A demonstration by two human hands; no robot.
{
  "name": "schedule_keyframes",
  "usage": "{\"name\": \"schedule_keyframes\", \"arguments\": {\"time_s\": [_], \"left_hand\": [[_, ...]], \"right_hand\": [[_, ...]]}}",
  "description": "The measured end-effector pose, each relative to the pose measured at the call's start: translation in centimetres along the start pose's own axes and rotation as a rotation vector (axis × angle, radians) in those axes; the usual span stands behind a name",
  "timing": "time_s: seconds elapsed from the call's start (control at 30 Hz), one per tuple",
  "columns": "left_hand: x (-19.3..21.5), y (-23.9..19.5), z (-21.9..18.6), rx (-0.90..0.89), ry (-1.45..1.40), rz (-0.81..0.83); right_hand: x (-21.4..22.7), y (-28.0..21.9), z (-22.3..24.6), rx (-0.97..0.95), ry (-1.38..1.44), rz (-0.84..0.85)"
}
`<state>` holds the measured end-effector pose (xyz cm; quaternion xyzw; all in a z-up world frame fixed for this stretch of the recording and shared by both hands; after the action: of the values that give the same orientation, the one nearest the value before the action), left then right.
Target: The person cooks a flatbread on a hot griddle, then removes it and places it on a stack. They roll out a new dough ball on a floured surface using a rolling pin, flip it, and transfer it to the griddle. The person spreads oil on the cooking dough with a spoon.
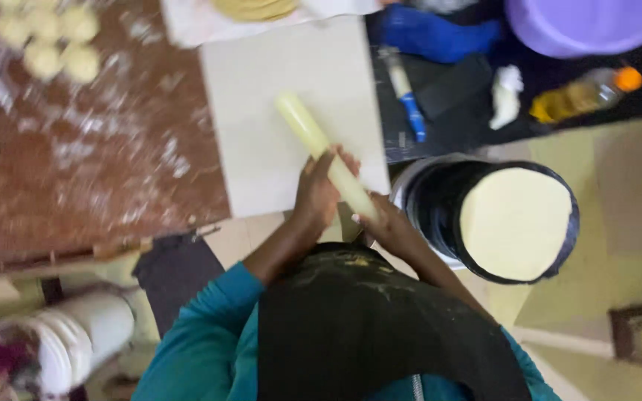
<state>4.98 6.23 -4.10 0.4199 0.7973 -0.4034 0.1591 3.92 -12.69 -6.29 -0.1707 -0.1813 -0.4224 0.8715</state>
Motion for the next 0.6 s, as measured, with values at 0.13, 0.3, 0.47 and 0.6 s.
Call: {"name": "schedule_keyframes", "arguments": {"time_s": [0.13, 0.3, 0.47, 0.6], "left_hand": [[5.1, 3.9, -11.7, -0.262, -0.025, 0.002], [13.7, 6.2, -24.9, -0.551, 0.133, -0.203], [34.3, 24.8, -36.2, -0.795, 0.888, -0.625], [37.8, 30.4, -43.3, -0.808, 1.193, -0.833]], "right_hand": [[-1.3, 5.2, 5.5, 0.011, -0.263, 0.117], [-4.7, 13.0, 8.6, -0.076, -0.481, 0.057], [-7.3, 22.9, 11.1, 0.01, -0.703, -0.164], [-7.9, 27.4, 12.8, 0.065, -0.767, -0.269]]}}
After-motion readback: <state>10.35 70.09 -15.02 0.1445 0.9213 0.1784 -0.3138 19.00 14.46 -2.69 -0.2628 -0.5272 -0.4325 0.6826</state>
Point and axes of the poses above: each hand's wrist, its own y-axis towards the middle knuckle, its own x-axis out of the back of the hand, z = x × y, the point moved 5 cm from there along y, towards the middle knuckle, and after that the axes turned 3 degrees about y, right-handed, at the moved point
